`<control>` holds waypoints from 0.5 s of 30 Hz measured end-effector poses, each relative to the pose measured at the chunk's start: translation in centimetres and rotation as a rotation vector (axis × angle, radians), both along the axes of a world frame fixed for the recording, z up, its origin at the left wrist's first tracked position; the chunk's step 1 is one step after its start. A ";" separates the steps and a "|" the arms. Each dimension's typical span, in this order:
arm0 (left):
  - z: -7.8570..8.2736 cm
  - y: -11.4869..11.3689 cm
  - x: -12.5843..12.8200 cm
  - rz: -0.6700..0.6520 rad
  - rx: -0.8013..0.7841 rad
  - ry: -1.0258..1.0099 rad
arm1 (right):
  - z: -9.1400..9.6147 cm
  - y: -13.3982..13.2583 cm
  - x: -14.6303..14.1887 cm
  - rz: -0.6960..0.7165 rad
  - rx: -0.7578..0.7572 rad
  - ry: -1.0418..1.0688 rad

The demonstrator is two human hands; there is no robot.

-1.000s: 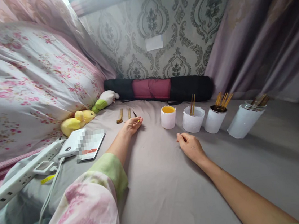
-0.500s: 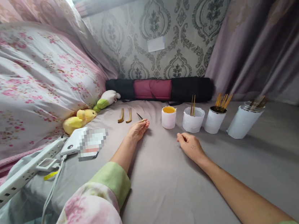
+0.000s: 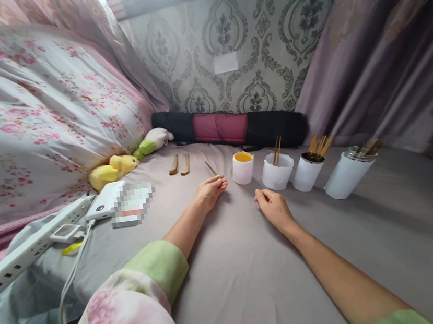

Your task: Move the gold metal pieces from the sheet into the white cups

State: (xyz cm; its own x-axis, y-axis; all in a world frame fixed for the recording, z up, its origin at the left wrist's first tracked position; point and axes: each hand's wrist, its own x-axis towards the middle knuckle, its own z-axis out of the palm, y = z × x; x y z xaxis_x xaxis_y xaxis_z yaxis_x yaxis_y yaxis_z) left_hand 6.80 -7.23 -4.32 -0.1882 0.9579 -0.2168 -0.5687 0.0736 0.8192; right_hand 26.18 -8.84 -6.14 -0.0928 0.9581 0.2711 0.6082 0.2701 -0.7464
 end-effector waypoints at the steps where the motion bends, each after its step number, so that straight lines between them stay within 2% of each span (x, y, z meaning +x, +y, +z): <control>1: -0.1 -0.2 0.3 -0.007 0.009 0.003 | 0.0 0.0 0.0 0.003 0.000 0.006; 15: -0.8 -2.4 2.7 -0.043 0.086 0.047 | -0.6 0.5 0.3 0.081 -0.052 0.170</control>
State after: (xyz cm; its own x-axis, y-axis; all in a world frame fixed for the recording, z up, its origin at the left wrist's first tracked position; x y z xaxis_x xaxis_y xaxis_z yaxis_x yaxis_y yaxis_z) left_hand 9.54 -9.60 -5.11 -0.1546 0.9800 -0.1256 -0.5270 0.0257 0.8495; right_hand 26.51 -8.36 -6.76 -0.1275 0.9625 0.2394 0.4503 0.2712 -0.8507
